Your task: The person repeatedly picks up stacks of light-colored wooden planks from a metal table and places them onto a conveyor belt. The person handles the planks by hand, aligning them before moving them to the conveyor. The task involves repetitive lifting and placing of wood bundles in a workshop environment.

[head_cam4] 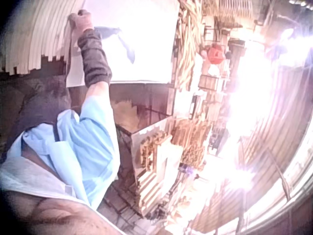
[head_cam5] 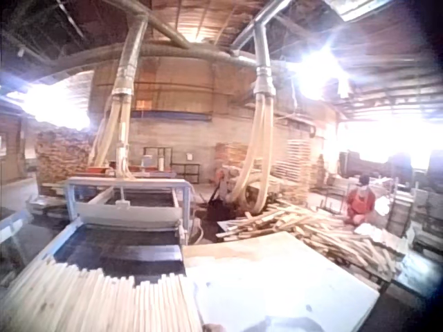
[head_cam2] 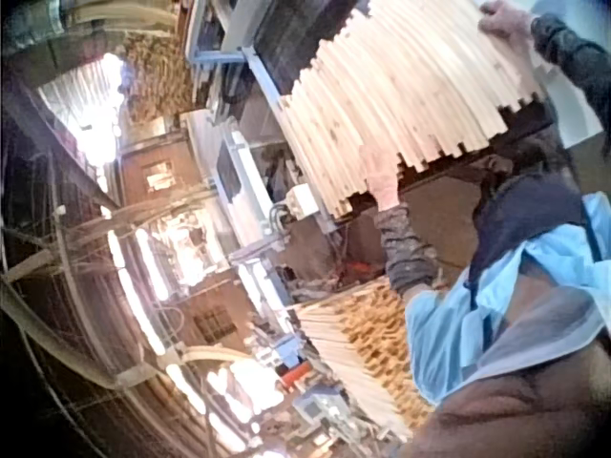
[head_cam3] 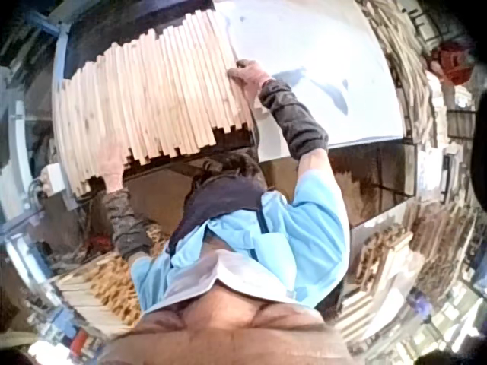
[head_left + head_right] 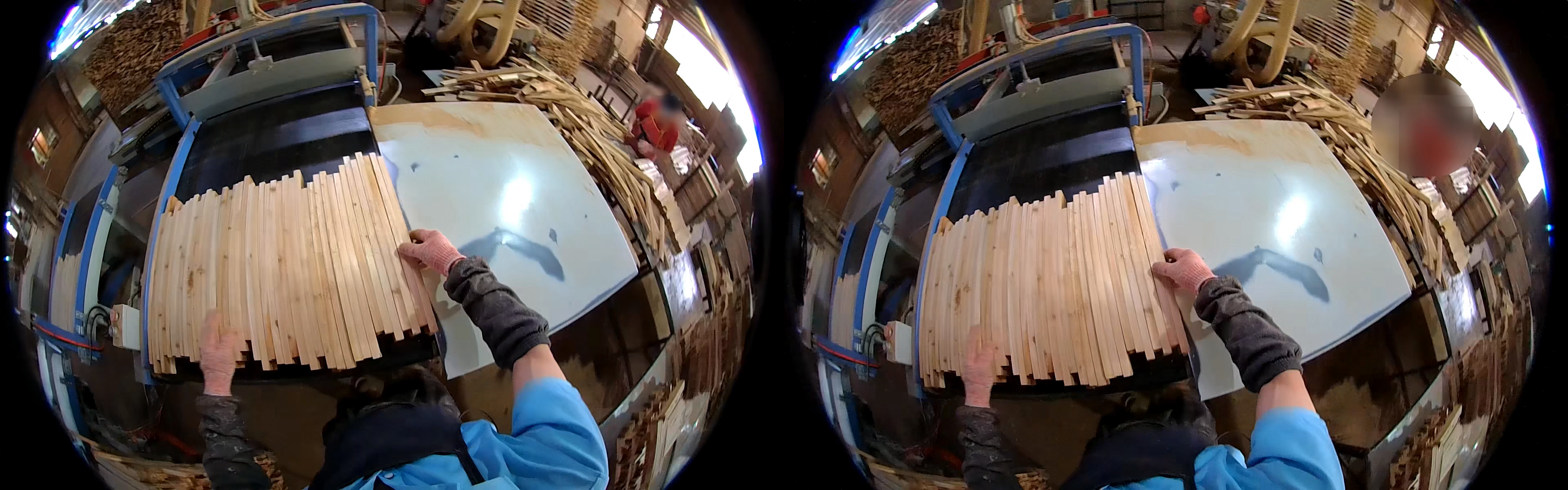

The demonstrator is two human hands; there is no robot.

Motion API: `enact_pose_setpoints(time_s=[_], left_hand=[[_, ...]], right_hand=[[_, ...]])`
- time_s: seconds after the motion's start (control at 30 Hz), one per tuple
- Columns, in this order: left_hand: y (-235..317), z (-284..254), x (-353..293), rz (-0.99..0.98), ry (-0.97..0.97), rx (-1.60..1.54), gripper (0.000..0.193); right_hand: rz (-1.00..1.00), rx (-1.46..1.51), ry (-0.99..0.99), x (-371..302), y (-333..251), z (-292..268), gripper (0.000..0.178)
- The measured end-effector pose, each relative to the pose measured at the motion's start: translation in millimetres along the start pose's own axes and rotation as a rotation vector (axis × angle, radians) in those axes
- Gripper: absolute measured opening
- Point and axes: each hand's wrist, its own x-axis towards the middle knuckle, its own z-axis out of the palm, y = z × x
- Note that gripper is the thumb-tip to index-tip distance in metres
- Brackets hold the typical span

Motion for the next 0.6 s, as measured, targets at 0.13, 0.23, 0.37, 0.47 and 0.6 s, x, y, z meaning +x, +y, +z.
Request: enact_pose_setpoints(time_s=[0.13,0.23,0.37,0.47,0.6], left_hand=[[-166.1,-107.9,-9.3,-0.081,0.192,0.219,0.059],[-163.5,-154.8,-19.2,-0.167,0.424,0.198,0.065],[-104.0,-199.1,-8.2,-0.34,0.538,0.41,0.074],[-103.6,-237.4,-2.9,-0.359,0.612,0.718,0.088],[-121.5,-250.6,18.5,-0.536,0.589,0.891,0.095]], right_hand=[[0.051,-0.273,-0.13,-66.0,-15.1,15.2,0.062],[0.024,-0.433,-0.212,-142.5,3.9,20.0,0.072],[-0.257,-0.326,0.043,-169.8,74.2,53.9,0.074],[-0.29,-0.349,0.23,-165.2,74.0,80.4,0.062],[-0.363,-0.469,0.403,-157.6,92.9,81.5,0.051]])
